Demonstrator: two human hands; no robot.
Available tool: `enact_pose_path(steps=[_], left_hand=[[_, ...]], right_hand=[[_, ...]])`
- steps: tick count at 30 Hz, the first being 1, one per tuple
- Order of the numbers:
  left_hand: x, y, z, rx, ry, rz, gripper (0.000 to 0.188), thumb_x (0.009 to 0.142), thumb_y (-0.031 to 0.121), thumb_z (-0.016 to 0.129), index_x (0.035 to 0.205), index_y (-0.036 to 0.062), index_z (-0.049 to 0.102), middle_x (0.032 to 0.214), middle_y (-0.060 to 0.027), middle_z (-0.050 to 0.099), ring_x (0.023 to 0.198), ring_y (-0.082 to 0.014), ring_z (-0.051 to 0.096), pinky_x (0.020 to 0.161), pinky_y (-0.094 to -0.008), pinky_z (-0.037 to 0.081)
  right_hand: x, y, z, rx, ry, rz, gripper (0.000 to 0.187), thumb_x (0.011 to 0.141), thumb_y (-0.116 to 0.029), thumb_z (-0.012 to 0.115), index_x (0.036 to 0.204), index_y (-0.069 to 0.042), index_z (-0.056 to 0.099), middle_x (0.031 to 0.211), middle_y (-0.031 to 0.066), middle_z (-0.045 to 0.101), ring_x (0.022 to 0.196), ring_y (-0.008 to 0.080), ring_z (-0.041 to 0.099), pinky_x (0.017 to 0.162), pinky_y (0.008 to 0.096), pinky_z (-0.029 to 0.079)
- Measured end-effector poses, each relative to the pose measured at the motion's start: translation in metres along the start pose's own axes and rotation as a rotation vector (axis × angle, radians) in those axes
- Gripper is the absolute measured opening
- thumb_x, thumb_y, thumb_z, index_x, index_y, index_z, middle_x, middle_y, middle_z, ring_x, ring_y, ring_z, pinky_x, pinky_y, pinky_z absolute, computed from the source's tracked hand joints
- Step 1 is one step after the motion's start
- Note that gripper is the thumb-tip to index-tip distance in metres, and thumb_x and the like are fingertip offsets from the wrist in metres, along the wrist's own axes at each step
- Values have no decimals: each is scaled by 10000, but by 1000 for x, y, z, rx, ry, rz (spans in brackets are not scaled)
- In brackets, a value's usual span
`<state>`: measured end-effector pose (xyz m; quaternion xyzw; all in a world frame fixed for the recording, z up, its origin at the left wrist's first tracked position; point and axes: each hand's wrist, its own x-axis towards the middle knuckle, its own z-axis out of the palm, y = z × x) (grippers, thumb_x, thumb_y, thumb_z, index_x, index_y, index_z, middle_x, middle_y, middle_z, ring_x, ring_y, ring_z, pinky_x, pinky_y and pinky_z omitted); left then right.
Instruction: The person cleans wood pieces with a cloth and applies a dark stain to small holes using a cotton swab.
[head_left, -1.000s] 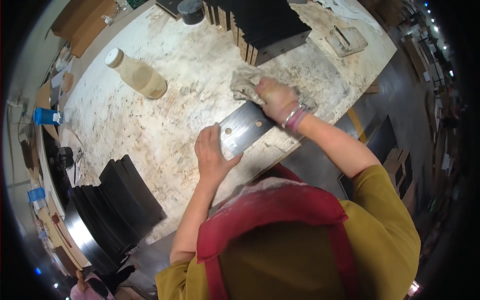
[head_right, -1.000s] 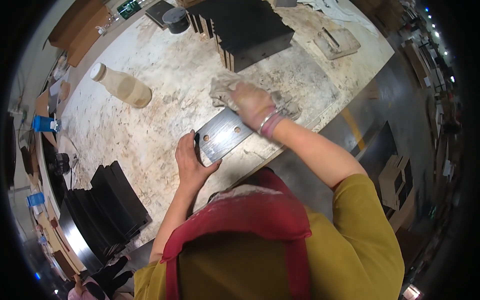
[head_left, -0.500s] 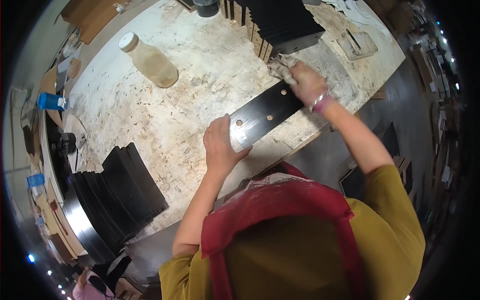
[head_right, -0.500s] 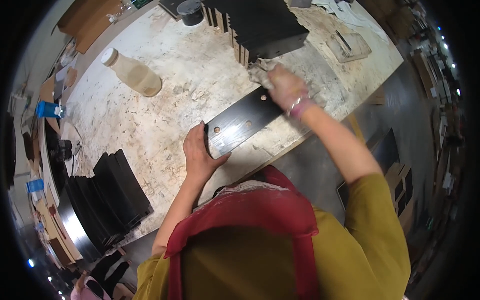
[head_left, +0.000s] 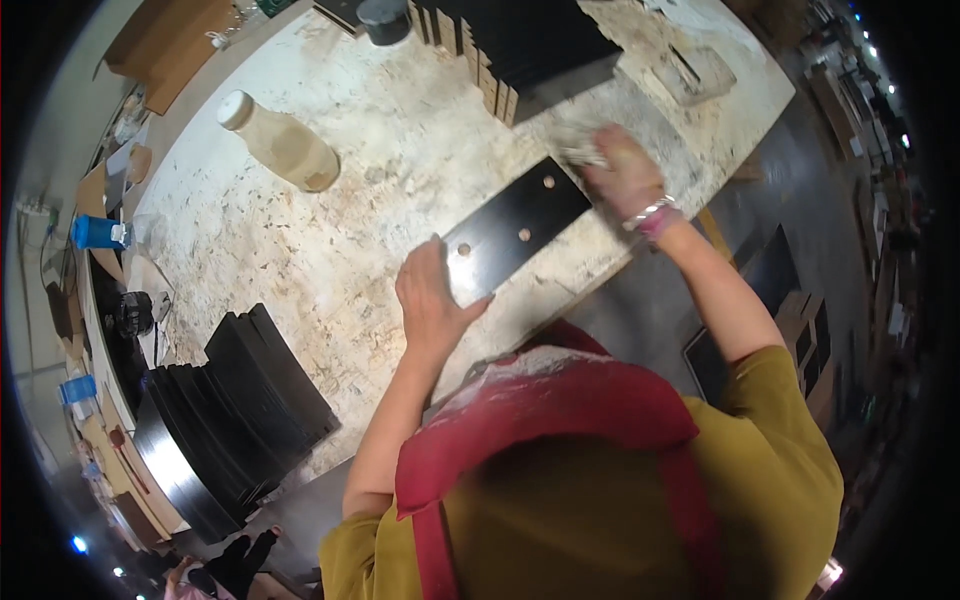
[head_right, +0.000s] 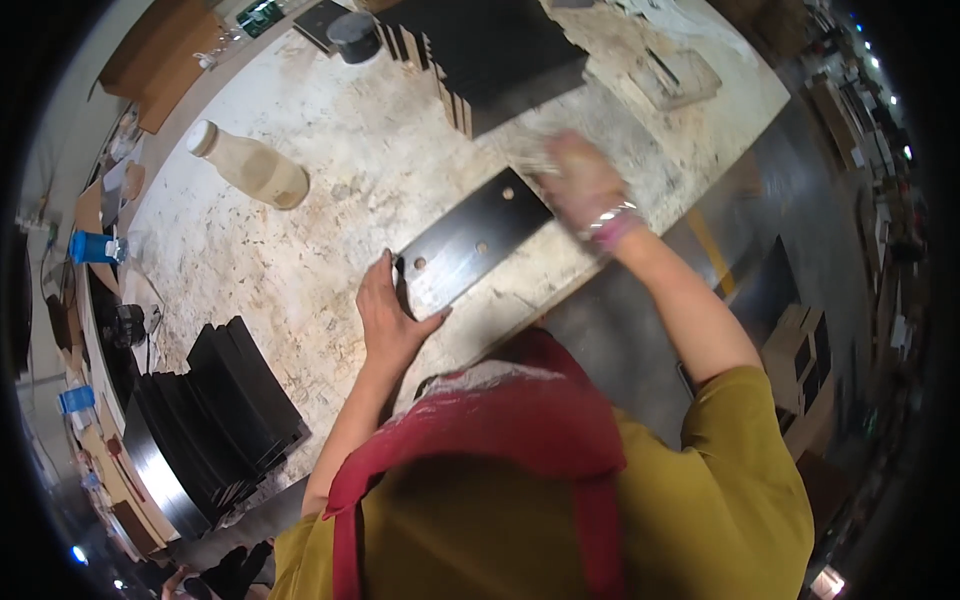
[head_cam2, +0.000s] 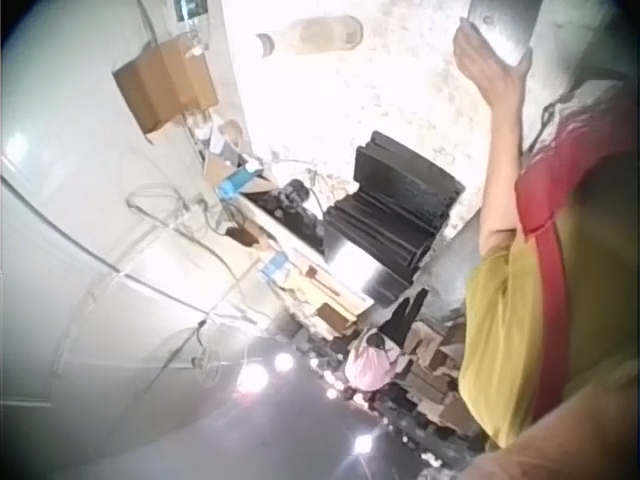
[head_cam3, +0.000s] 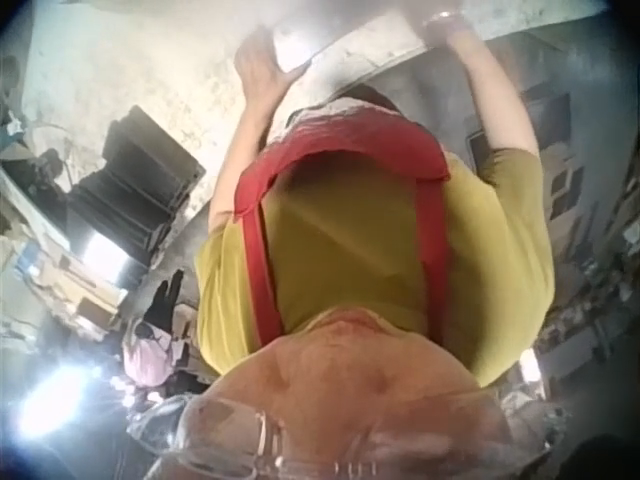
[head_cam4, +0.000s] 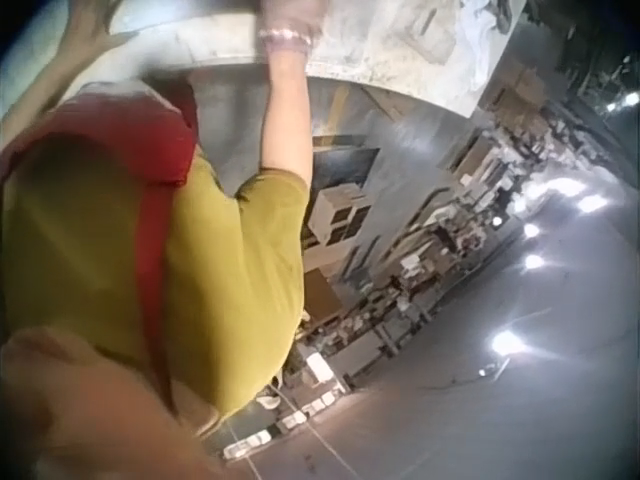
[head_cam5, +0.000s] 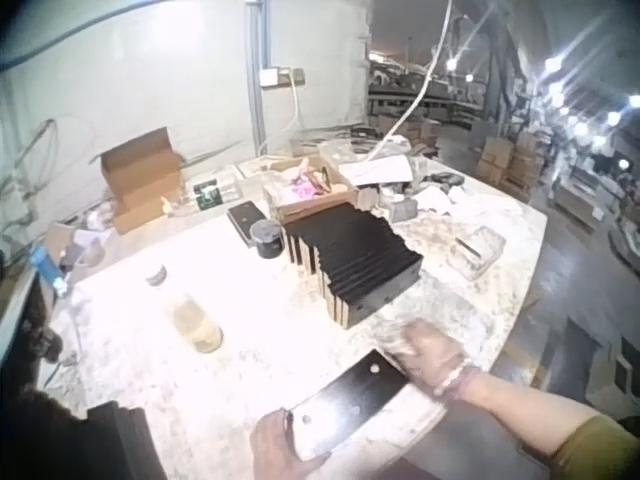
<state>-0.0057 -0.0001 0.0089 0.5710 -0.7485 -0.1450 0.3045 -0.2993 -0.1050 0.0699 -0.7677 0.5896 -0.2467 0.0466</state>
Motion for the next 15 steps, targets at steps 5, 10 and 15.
enact_pose_path(steps=[5, 10, 15], left_hand=[[-4, -1, -1, -55, -143, -157, 1003, 539, 292, 850, 1353, -12, 350, 1262, -204, 457, 1187, -370, 423, 1011, -468, 301], [-4, -2, -4, -13, -69, 12, 1066, 538, 267, 851, 1405, 28, 278, 1296, -221, 424, 1191, -396, 407, 1015, -468, 318], [11, 16, -15, 95, -138, 99, 954, 587, 282, 823, 1380, 59, 342, 1359, -228, 370, 1234, -406, 378, 1030, -474, 313]], right_hand=[[-3, -128, 55, -29, -774, -159, 203, 877, -167, 502, 1017, -77, 618, 947, 116, 651, 798, 266, 617, 825, 411, 494], [-3, 28, 39, -60, -277, 364, 325, 824, -213, 623, 1080, -18, 585, 1065, 160, 601, 983, 321, 591, 867, 377, 467], [-31, 108, 5, 473, -2, 527, 546, 825, -277, 670, 1231, 50, 507, 1190, 162, 569, 1096, 245, 538, 951, 285, 392]])
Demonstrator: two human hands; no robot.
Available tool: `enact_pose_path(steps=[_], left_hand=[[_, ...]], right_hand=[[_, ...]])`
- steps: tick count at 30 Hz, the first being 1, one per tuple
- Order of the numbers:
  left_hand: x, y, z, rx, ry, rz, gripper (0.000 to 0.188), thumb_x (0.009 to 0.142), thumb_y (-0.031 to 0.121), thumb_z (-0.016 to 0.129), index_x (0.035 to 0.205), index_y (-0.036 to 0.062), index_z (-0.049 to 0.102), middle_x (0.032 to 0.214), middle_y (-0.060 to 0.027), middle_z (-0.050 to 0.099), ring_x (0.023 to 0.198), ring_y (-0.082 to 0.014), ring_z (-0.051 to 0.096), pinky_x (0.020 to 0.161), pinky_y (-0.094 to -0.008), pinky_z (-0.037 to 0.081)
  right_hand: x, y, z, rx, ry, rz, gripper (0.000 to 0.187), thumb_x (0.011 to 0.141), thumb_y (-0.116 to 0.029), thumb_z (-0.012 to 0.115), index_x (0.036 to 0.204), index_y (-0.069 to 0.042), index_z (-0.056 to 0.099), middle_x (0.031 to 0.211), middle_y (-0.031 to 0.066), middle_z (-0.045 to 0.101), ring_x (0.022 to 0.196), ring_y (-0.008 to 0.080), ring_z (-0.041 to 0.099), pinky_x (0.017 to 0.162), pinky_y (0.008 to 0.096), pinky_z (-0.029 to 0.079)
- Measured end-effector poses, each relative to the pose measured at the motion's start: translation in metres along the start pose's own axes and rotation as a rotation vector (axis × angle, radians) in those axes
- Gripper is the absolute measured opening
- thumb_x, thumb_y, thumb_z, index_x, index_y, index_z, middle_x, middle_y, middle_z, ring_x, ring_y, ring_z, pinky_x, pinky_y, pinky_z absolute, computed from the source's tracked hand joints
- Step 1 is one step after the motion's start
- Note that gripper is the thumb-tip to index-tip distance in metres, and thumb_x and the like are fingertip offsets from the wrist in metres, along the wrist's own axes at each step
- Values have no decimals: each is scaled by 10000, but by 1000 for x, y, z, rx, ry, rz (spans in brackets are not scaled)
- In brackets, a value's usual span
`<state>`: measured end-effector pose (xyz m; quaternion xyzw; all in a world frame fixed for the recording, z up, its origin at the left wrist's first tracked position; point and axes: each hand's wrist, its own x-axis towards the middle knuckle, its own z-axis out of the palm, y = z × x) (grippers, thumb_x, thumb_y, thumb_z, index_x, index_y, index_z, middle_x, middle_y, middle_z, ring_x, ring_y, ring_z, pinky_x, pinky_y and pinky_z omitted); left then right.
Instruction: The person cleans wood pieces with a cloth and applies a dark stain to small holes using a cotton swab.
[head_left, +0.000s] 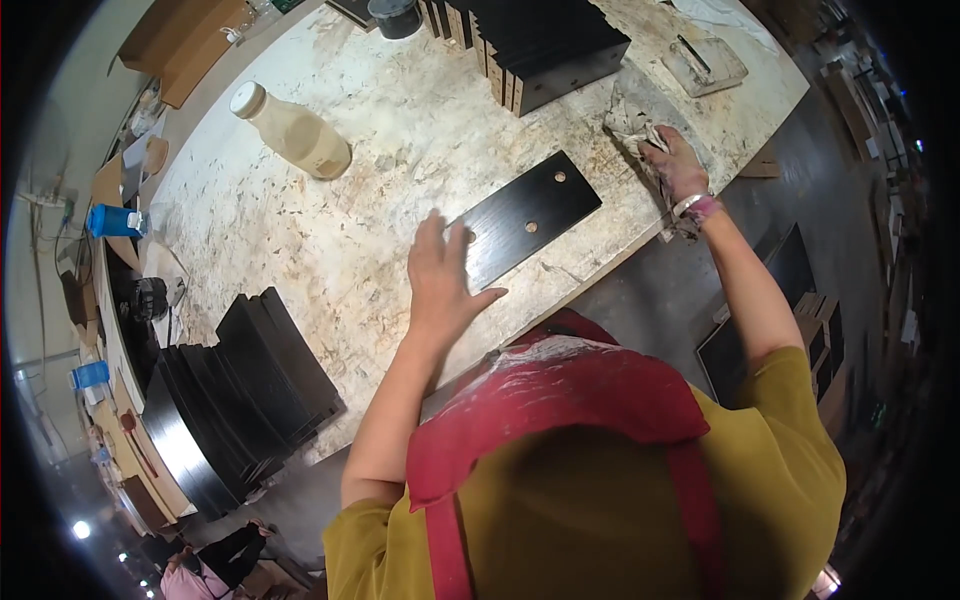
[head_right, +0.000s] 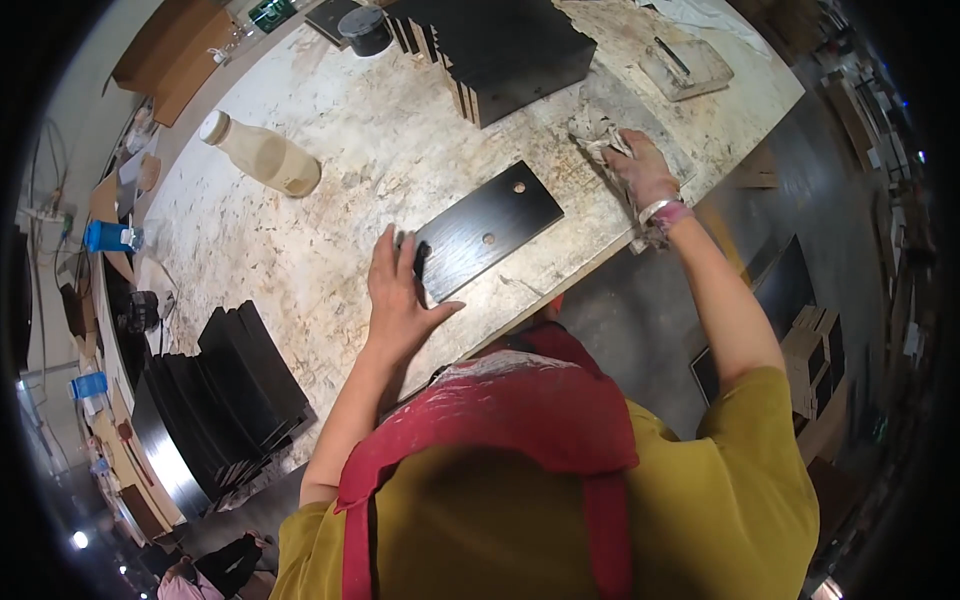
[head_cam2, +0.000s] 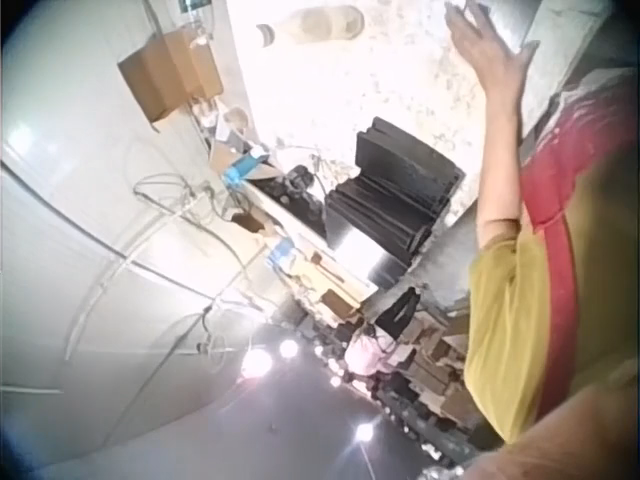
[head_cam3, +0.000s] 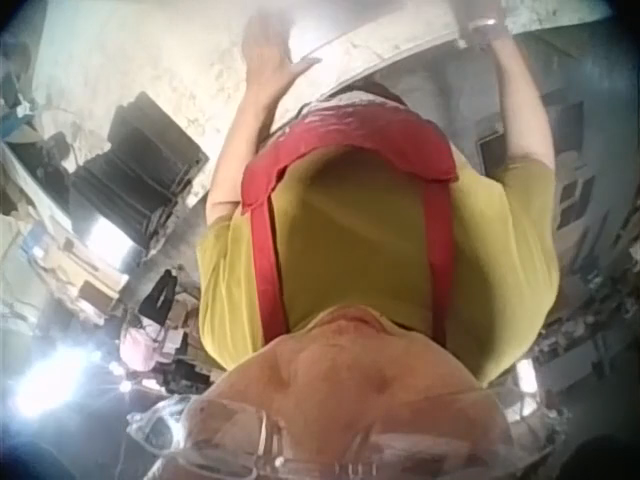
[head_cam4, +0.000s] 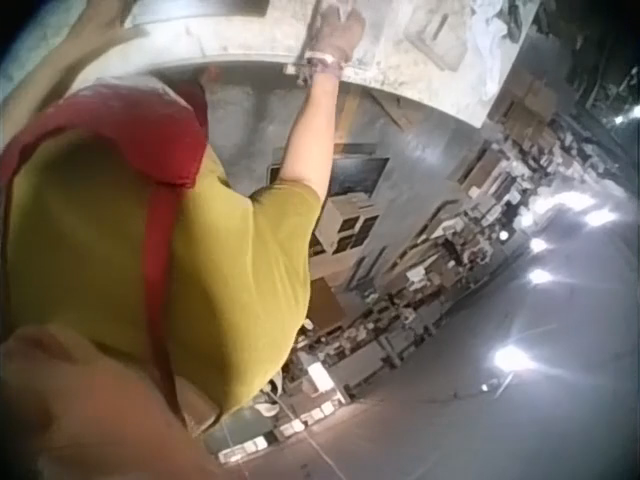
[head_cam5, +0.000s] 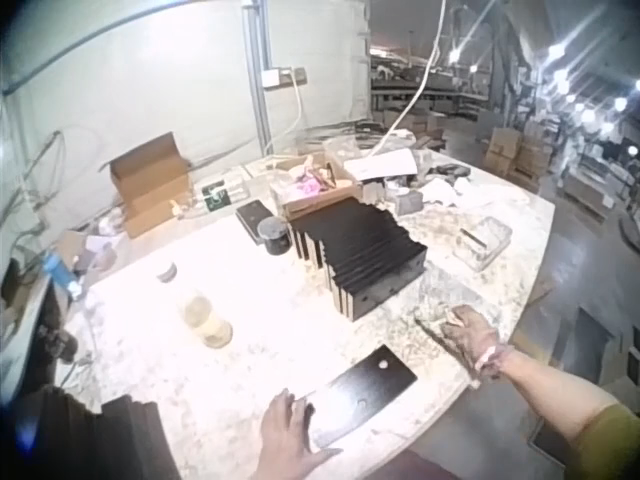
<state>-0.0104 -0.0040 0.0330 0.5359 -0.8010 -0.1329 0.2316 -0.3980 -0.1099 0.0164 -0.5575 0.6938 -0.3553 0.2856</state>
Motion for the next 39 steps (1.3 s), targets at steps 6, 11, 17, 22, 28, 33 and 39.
enact_pose_path(steps=[6, 11, 17, 22, 28, 33, 39], left_hand=[[21, 16, -24, -208, -269, -95, 607, 794, 329, 677, 1307, 68, 485, 1240, -206, 516, 1119, -337, 514, 934, -410, 426], [-4, -1, -26, -1952, -761, -1020, 607, 935, 523, 385, 1384, 116, 415, 1336, -177, 498, 1104, -333, 563, 842, -403, 503], [-25, 6, 6, -2400, -683, -1149, 753, 887, 612, 357, 1442, 106, 302, 1431, -236, 361, 1212, -472, 436, 909, -536, 411], [-33, 2, 11, -2419, -758, -1104, 754, 890, 631, 293, 1458, 134, 287, 1390, -326, 357, 1141, -511, 489, 804, -465, 491], [-46, -7, 17, -2467, -599, -1123, 726, 888, 615, 362, 1441, 146, 320, 1395, -277, 385, 1130, -445, 512, 742, -434, 483], [-35, 6, 5, -2279, -651, -1016, 767, 911, 622, 319, 1458, 88, 253, 1424, -251, 364, 1271, -428, 410, 938, -452, 452], [-79, -20, 19, -2108, -395, -937, 627, 931, 450, 502, 1378, 36, 353, 1315, -202, 491, 1170, -354, 524, 939, -403, 466]], right_hand=[[-26, -32, -30, 204, -26, 98, 590, 855, -226, 642, 1334, 28, 409, 1086, 113, 610, 995, 166, 561, 870, 252, 425], [-80, -110, -1, -904, 178, -907, 462, 792, -207, 677, 1198, -40, 533, 1198, 154, 562, 1043, 277, 576, 869, 392, 488], [-119, -119, 126, -294, -421, -776, 295, 911, -306, 469, 1066, -97, 607, 868, 118, 642, 814, 265, 628, 742, 402, 493], [-10, -33, 35, -587, 41, -349, 239, 795, -88, 626, 1030, -47, 615, 1032, 148, 624, 949, 299, 617, 830, 375, 495], [-125, -131, 110, -258, -537, -763, 310, 903, -330, 479, 1073, -102, 603, 1055, 100, 630, 1019, 263, 589, 980, 552, 364], [-60, -46, 88, -459, -60, -239, 227, 814, -171, 611, 1009, -56, 607, 1055, 126, 600, 965, 336, 573, 888, 394, 445], [-40, -15, 60, -633, -9, -437, 475, 825, -215, 639, 1255, -45, 528, 1338, 163, 478, 1261, 336, 423, 1052, 359, 344]])
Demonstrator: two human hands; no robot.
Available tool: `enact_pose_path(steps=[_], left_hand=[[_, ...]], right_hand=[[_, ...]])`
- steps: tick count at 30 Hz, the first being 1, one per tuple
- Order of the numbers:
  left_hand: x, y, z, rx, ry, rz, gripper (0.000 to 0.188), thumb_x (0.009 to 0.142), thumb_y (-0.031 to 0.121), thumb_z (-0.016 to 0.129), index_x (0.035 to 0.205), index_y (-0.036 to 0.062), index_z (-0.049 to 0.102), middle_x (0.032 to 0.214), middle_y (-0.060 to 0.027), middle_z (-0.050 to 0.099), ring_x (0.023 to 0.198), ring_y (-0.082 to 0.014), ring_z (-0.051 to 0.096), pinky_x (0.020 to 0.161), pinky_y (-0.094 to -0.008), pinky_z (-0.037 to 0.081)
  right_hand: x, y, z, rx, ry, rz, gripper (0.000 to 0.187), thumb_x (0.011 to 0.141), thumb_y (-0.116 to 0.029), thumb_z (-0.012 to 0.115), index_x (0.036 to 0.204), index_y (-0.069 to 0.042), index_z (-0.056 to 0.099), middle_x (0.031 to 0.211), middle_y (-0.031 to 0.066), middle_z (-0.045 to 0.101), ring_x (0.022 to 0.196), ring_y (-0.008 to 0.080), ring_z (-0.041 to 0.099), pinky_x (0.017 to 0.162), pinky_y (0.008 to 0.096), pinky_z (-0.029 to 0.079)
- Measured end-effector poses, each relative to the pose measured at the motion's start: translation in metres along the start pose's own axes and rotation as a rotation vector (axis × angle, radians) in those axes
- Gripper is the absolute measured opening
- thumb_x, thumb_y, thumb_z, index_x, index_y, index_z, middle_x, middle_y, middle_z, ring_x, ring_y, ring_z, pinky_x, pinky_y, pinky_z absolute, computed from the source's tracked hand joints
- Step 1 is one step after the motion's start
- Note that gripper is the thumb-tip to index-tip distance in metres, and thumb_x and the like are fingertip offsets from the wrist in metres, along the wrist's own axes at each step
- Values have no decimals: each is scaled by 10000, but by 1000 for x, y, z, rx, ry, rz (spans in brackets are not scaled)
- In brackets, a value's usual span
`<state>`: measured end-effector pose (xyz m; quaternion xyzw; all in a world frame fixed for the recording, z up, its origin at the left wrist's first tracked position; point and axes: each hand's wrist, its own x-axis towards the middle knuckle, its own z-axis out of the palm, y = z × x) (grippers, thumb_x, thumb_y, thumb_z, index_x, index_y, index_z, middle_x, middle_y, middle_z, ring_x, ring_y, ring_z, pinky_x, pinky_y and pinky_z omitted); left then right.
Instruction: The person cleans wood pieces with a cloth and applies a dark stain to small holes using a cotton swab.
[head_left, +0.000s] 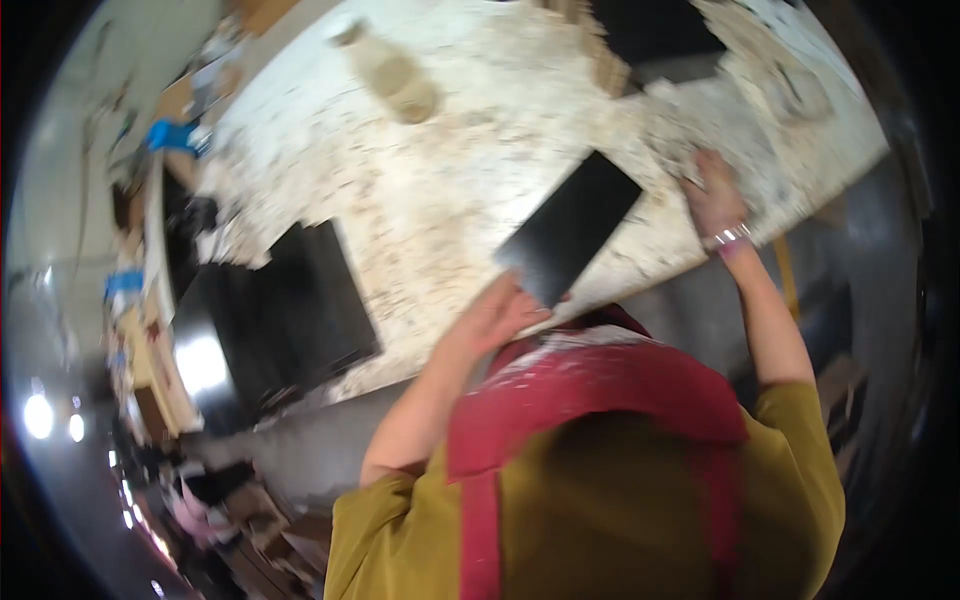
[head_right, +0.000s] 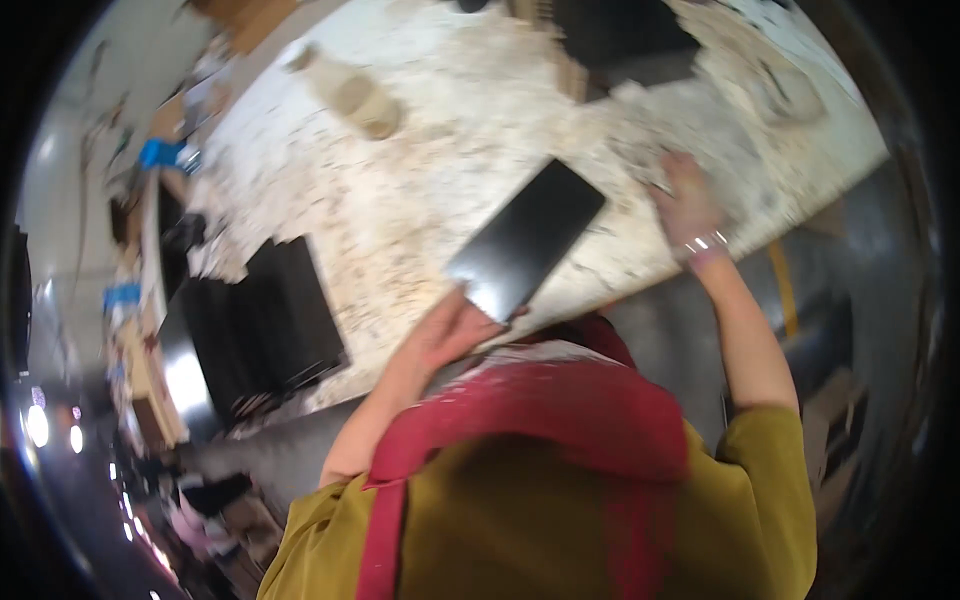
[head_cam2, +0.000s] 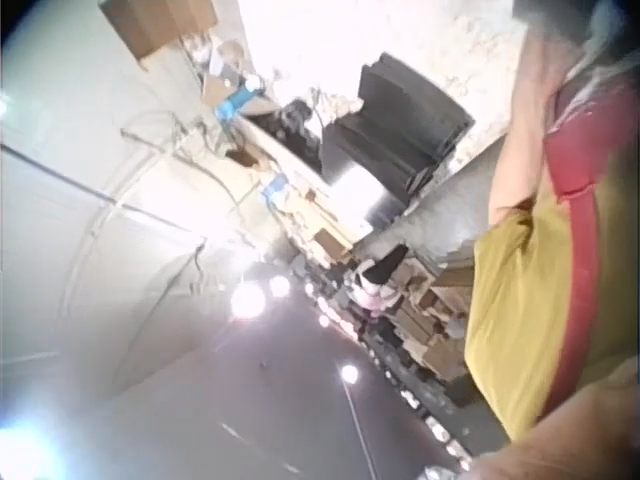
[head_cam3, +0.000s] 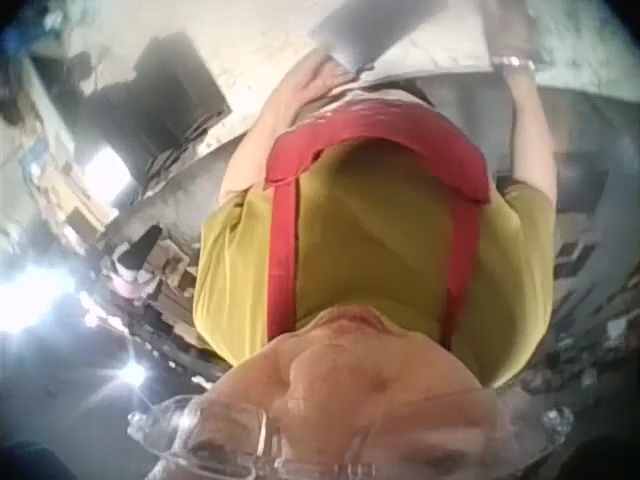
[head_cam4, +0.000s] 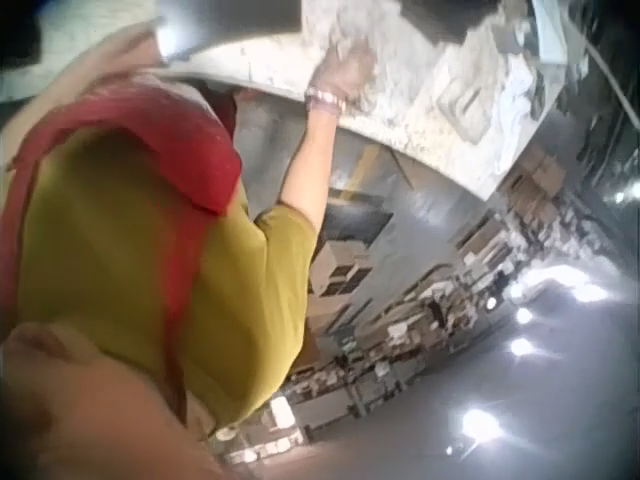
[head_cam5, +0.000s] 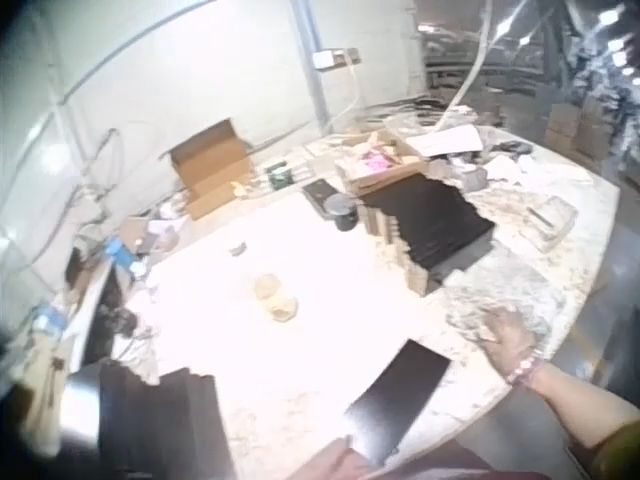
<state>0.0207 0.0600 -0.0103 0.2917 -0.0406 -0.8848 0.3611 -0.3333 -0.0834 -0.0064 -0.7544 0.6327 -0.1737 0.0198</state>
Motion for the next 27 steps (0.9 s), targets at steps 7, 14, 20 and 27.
enact_pose_path(steps=[7, 14, 20, 27], left_hand=[[-81, -7, 22, -24, 287, 449, 345, 946, 207, 517, 1218, 5, 454, 1083, -169, 607, 928, -176, 625, 668, -249, 509], [-167, 12, 11, -484, 430, 956, 484, 960, 204, 519, 1350, -25, 346, 1278, -138, 504, 924, -185, 575, 670, -197, 560], [-171, 16, 41, -686, 308, 1230, 473, 966, 229, 505, 1335, -32, 367, 1373, -177, 439, 1063, -251, 574, 902, -362, 523], [-175, -3, 26, -903, 68, 1100, 409, 978, 171, 467, 1330, -27, 400, 1329, -155, 500, 1236, -230, 486, 1061, -339, 410]], right_hand=[[-1, 25, 18, 202, 147, -66, 321, 825, -94, 633, 1103, 42, 550, 1119, 210, 554, 1046, 366, 514, 925, 405, 400], [7, 3, 0, 193, 36, 3, 284, 837, -102, 610, 1072, 50, 557, 1077, 214, 556, 1008, 380, 517, 904, 404, 404], [7, 10, 7, 137, 141, -50, 266, 831, -97, 625, 1028, 66, 552, 1050, 213, 556, 972, 385, 532, 860, 404, 429], [1, 31, 21, 81, 187, -182, 252, 815, -98, 641, 1001, 54, 564, 1009, 208, 577, 948, 377, 546, 846, 406, 435]])
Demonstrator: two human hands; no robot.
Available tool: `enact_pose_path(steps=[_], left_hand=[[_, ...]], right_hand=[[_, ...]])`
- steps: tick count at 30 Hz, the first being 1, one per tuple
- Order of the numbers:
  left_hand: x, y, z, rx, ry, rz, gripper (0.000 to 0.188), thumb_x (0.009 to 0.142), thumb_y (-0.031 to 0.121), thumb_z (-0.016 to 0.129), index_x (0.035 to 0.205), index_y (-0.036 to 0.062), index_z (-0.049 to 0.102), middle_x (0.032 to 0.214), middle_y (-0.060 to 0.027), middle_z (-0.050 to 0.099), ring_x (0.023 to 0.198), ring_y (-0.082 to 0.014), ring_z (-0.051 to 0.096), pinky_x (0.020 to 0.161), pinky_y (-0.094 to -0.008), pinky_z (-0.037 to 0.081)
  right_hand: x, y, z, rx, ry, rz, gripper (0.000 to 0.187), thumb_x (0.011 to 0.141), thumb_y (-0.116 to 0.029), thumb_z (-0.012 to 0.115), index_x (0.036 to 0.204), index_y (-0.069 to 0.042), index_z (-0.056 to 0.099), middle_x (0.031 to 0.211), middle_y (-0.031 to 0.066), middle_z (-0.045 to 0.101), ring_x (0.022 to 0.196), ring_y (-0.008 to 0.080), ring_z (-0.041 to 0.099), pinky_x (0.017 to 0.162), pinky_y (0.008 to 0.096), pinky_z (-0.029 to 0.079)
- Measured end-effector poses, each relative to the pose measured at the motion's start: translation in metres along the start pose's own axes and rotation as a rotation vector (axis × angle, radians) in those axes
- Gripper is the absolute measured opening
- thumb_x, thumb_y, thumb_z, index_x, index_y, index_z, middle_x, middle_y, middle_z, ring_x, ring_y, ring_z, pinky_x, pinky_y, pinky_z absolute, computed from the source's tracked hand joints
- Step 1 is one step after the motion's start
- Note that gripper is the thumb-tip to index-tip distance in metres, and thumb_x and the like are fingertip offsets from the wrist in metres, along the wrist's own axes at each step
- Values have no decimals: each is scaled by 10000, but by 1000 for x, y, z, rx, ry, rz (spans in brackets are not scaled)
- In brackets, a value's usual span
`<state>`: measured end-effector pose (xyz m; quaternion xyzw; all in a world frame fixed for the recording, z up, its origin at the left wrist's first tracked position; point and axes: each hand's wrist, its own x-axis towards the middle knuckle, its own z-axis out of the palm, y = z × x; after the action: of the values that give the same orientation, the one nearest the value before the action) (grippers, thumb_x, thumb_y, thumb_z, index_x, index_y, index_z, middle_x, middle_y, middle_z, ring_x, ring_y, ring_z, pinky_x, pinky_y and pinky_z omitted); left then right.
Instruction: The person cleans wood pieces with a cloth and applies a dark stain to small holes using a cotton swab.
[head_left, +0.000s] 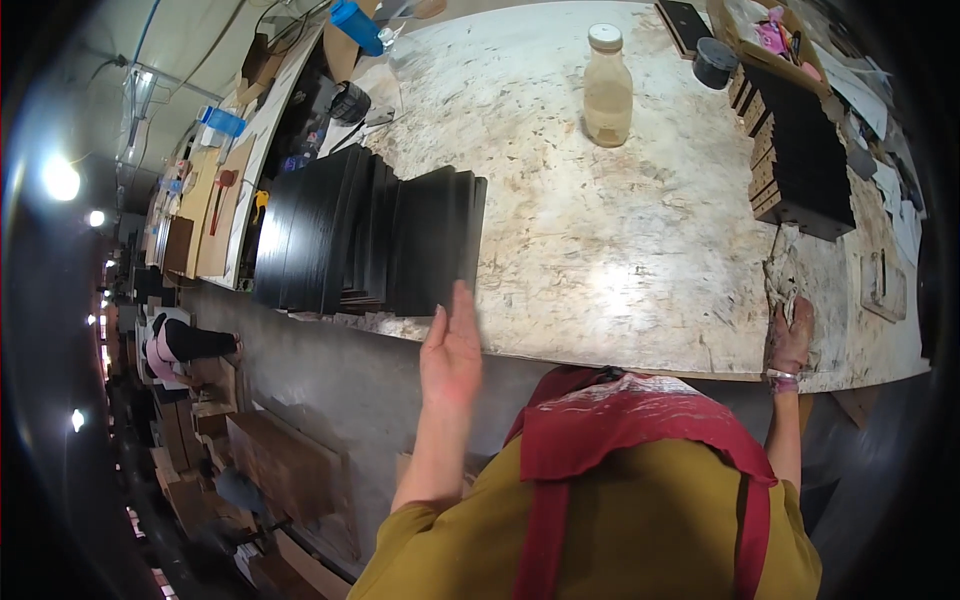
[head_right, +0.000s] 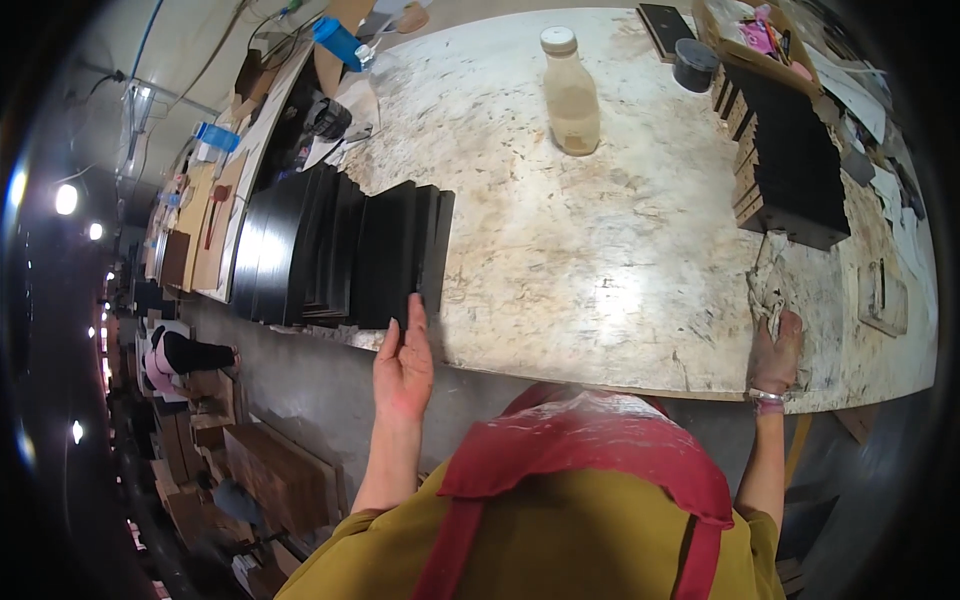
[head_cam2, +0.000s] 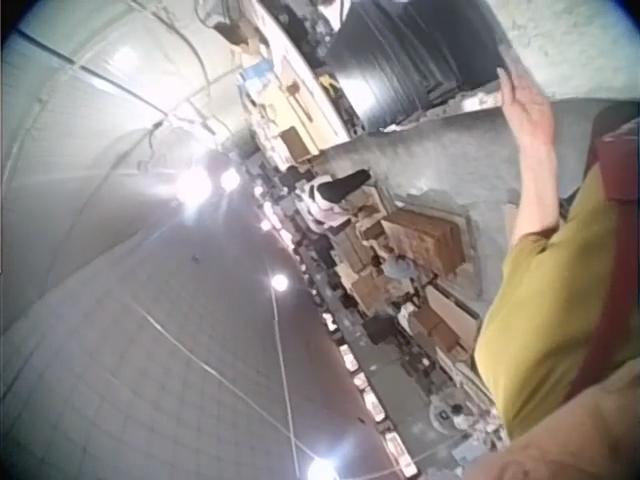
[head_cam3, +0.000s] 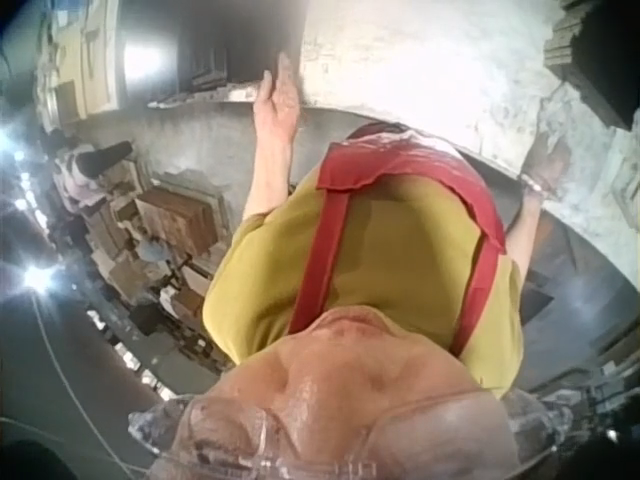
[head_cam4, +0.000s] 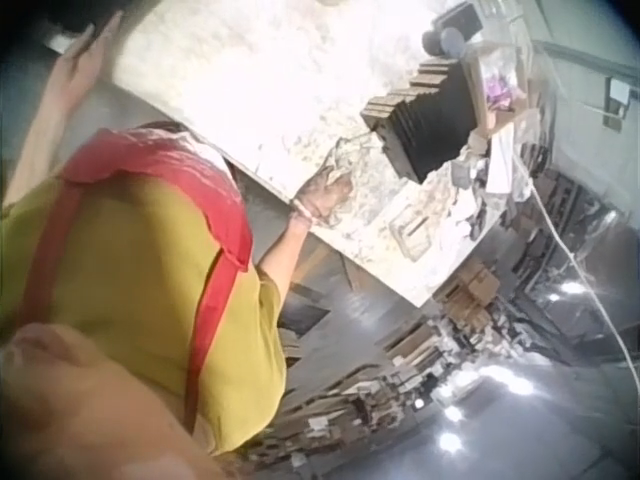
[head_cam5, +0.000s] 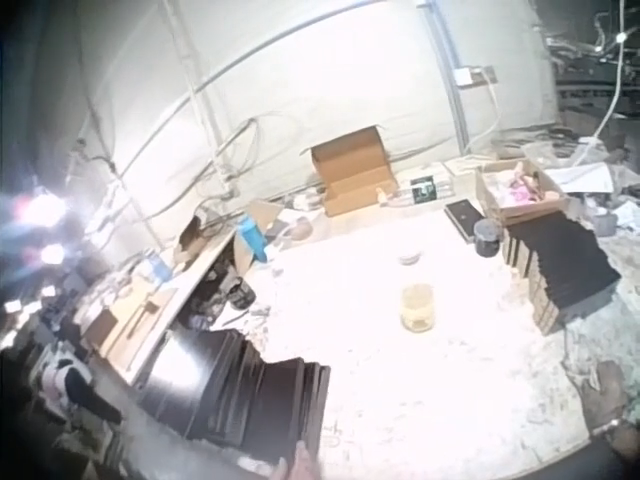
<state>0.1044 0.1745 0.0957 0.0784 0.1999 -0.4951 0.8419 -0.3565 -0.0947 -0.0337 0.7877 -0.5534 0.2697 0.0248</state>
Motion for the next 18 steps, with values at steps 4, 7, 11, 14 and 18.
enact_pose_path(steps=[4, 7, 11, 14, 18], left_hand=[[-4, 9, -6, 416, 303, 253, 374, 974, 245, 487, 1262, 5, 485, 1307, -93, 535, 1185, -224, 526, 1000, -321, 452], [-1, 18, -22, 321, -199, -200, 412, 967, 343, 482, 1237, 32, 505, 1282, -89, 551, 1110, -236, 561, 908, -307, 481], [7, -41, 24, 817, 116, -302, 288, 962, 318, 509, 1060, 61, 595, 1099, -78, 641, 982, -209, 621, 762, -334, 536], [43, -12, 1, 947, 168, 106, 250, 913, 239, 583, 1116, 94, 597, 1141, -67, 623, 1023, -182, 582, 848, -296, 473], [58, -47, 12, 1066, 123, 63, 436, 927, 291, 536, 1325, 123, 478, 1333, -72, 502, 1191, -228, 504, 968, -349, 419]], right_hand=[[11, -32, -12, 104, -2, 110, 237, 806, -97, 644, 988, 38, 574, 989, 200, 583, 929, 363, 552, 832, 407, 440], [9, -26, -10, 82, -59, 157, 290, 815, -124, 642, 1054, 30, 583, 1059, 203, 587, 999, 362, 548, 883, 400, 432], [-20, 6, 7, 75, -50, 393, 447, 833, -189, 638, 1224, 11, 554, 1258, 205, 545, 1193, 355, 486, 1028, 380, 365], [-20, 0, 4, -168, -120, 199, 603, 810, -305, 681, 1307, -15, 500, 1359, 169, 483, 1269, 333, 441, 1071, 390, 336], [21, -26, -29, 503, -152, 530, 391, 830, -214, 650, 1147, 9, 591, 1178, 192, 585, 1087, 319, 560, 959, 371, 426]])
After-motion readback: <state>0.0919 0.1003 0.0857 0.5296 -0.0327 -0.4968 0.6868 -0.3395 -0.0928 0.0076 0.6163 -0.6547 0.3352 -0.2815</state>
